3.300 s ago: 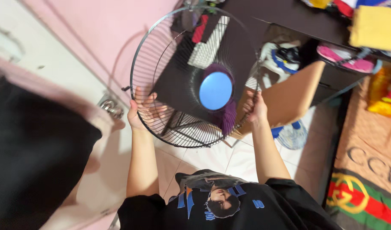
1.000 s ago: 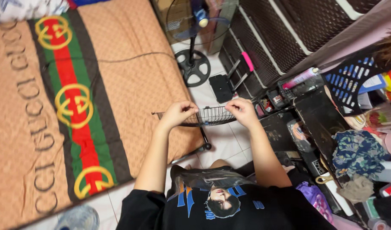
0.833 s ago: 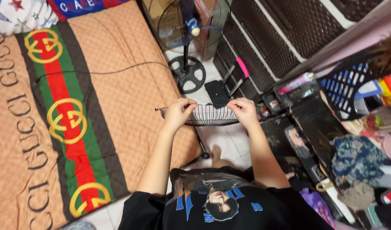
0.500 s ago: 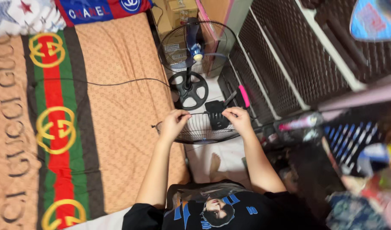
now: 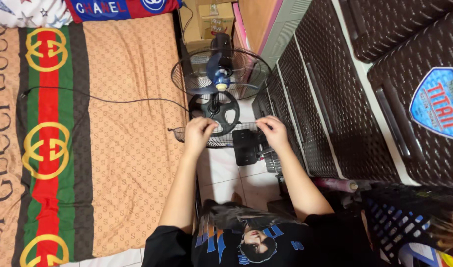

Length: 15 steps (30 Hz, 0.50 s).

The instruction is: The person assembles a standing fan by attaching the blue fan blades to the motor hub and securing them with a nut. They then attach the front protective cage to the fan assembly. The person uses a purple cloth to wipe the fan blades during the process.

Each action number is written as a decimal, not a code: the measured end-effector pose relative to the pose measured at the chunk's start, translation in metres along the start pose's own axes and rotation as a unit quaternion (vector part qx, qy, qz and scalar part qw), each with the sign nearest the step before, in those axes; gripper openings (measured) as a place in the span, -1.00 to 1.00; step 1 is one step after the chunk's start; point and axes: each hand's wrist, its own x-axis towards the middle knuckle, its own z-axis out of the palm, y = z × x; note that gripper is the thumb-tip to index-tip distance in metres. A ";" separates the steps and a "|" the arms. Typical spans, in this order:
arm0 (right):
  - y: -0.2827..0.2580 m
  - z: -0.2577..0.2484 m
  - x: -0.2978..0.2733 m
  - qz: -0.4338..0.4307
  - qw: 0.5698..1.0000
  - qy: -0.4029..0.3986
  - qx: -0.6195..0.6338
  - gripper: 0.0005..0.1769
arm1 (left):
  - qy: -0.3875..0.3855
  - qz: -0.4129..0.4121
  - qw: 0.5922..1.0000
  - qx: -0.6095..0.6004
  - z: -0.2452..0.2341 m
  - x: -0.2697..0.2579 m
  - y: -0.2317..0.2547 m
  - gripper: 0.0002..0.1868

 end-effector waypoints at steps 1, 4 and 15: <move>0.003 0.005 0.009 0.000 1.000 0.007 0.005 -0.93 | 0.012 0.008 1.000 0.013 0.002 0.009 -0.003 -0.82; 0.011 0.017 0.032 -0.009 1.000 0.023 -0.001 -0.94 | 0.042 0.019 0.998 0.039 0.007 0.032 -0.013 -0.81; 0.040 0.033 0.168 -0.060 0.994 0.078 -0.040 -0.88 | -0.004 -0.062 0.997 -0.052 0.013 0.170 -0.073 -0.81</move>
